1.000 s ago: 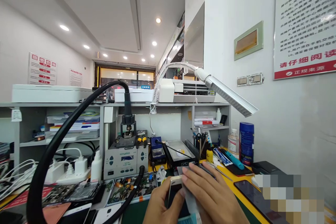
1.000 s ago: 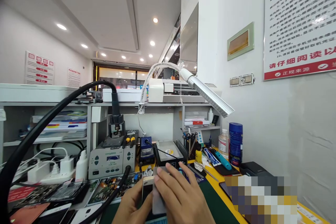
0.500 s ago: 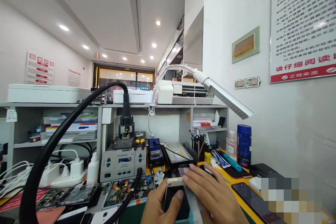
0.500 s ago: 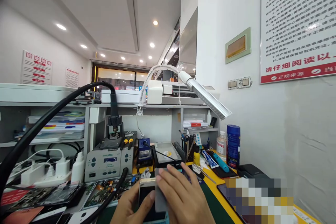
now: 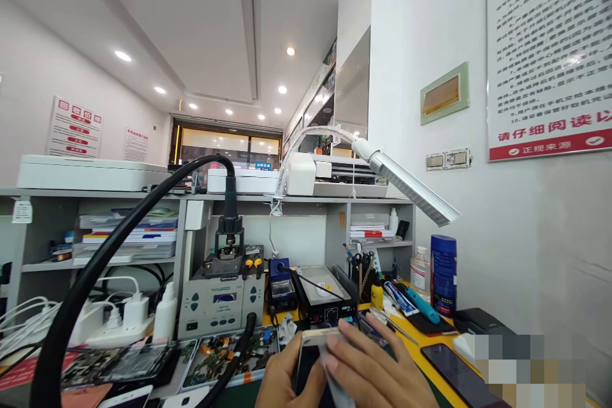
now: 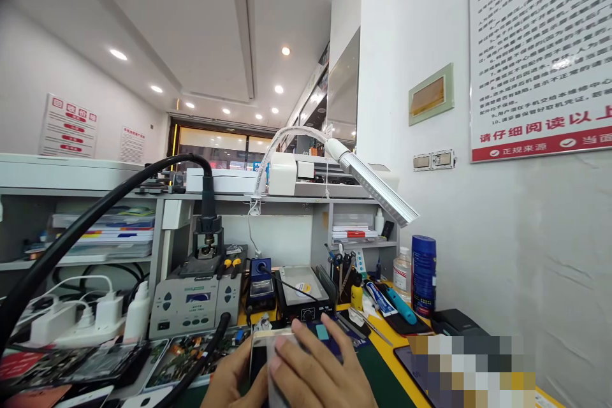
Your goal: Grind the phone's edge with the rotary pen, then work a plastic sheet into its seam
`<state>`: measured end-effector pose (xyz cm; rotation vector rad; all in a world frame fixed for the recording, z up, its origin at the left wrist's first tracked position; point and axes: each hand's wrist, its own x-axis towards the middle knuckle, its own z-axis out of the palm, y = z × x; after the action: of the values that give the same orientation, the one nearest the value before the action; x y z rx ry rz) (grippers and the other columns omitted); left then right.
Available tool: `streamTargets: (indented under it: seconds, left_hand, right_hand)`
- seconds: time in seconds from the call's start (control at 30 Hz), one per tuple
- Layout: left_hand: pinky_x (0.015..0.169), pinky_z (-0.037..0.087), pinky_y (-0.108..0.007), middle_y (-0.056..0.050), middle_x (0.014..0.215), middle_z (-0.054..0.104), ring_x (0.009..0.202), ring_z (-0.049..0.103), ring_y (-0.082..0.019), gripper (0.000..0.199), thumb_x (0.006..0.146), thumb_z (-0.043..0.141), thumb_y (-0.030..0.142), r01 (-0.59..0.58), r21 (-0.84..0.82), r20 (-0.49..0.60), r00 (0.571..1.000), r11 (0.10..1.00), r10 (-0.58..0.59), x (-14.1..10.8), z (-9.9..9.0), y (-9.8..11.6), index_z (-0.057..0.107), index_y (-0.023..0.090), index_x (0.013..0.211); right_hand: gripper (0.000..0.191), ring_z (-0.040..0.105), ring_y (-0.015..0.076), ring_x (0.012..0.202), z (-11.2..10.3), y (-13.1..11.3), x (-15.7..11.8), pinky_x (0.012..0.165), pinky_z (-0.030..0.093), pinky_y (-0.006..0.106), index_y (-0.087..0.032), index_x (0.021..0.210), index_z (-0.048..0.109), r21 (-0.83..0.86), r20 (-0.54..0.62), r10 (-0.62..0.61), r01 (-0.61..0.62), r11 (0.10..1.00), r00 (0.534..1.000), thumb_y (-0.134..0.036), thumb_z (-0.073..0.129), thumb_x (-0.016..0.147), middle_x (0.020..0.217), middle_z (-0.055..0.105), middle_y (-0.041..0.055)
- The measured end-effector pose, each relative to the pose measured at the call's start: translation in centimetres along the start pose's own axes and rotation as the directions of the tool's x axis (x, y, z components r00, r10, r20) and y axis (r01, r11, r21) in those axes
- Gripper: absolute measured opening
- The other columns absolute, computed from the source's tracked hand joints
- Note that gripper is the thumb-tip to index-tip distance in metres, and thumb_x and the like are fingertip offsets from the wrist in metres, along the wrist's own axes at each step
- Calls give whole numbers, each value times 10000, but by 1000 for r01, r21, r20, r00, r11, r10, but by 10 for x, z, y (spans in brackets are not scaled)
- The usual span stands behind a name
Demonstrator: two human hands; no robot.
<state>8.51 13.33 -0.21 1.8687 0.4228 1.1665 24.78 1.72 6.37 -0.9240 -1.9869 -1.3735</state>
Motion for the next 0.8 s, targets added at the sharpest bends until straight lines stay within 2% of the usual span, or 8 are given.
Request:
streamTargets:
  seconds: [0.1,0.23,0.37,0.5,0.6,0.63,0.73,0.8]
  left_hand:
    - [909,580,-330,-83,1007,794,915,716,-251,444,929,609,554,10,11,7,1000,1000,-10,1,-1,-1,749,219,1185]
    - [953,559,-351,-73,909,785,841,700,-240,463,939,590,560,1,25,64,998,1000,-3,1,-1,-3,739,202,1193]
    - [978,542,-346,-84,1011,782,942,699,-253,459,947,575,560,49,48,33,998,998,-51,1,0,-2,729,217,1210]
    - [957,556,-342,-67,884,784,869,709,-245,457,931,607,545,21,22,74,997,1000,-22,2,0,2,732,207,1212]
    - [936,565,-326,-73,965,794,912,714,-251,434,931,605,541,41,37,18,999,998,-42,2,0,4,744,224,1192]
    - [924,569,-320,-73,978,795,920,715,-253,428,929,606,543,47,39,9,999,998,-48,1,0,3,750,228,1181]
    - [904,577,-322,-75,948,797,904,715,-257,429,917,621,549,47,21,34,998,999,-47,1,0,2,757,226,1163]
    - [937,566,-336,-86,1019,795,945,710,-262,439,922,609,554,59,14,41,997,998,-60,1,0,2,747,229,1182]
  right_hand:
    - [419,730,171,1148,-1,1,0,1284,176,369,-162,1157,720,-27,10,14,-14,1000,1000,-219,306,1122,1213,769,9]
    - [367,734,170,1143,0,0,-4,1286,181,384,-213,1173,708,-3,1,-24,24,1000,1000,-326,363,1126,1207,767,-46]
    - [413,718,157,1174,1,2,-4,1278,216,346,-168,1189,704,12,-3,36,-36,999,999,-196,298,1117,1232,764,1]
    - [381,728,154,1154,-1,3,0,1279,201,334,-200,1183,713,12,12,-20,19,1000,1000,-342,365,1123,1208,774,-29]
    - [413,729,140,1150,0,3,1,1268,244,313,-165,1169,718,9,-18,31,-31,999,999,-195,310,1112,1195,782,7]
    - [423,728,141,1150,1,2,0,1263,257,306,-161,1166,721,-2,-21,45,-45,999,999,-194,303,1112,1196,782,16]
    - [412,729,159,1153,3,-1,-4,1267,240,321,-197,1192,723,-19,-12,14,-15,1000,1000,-384,363,1120,1221,768,-16]
    - [403,717,164,1176,5,-2,-6,1272,227,340,-205,1209,718,-10,-10,13,-13,1000,1000,-381,367,1120,1248,754,-27]
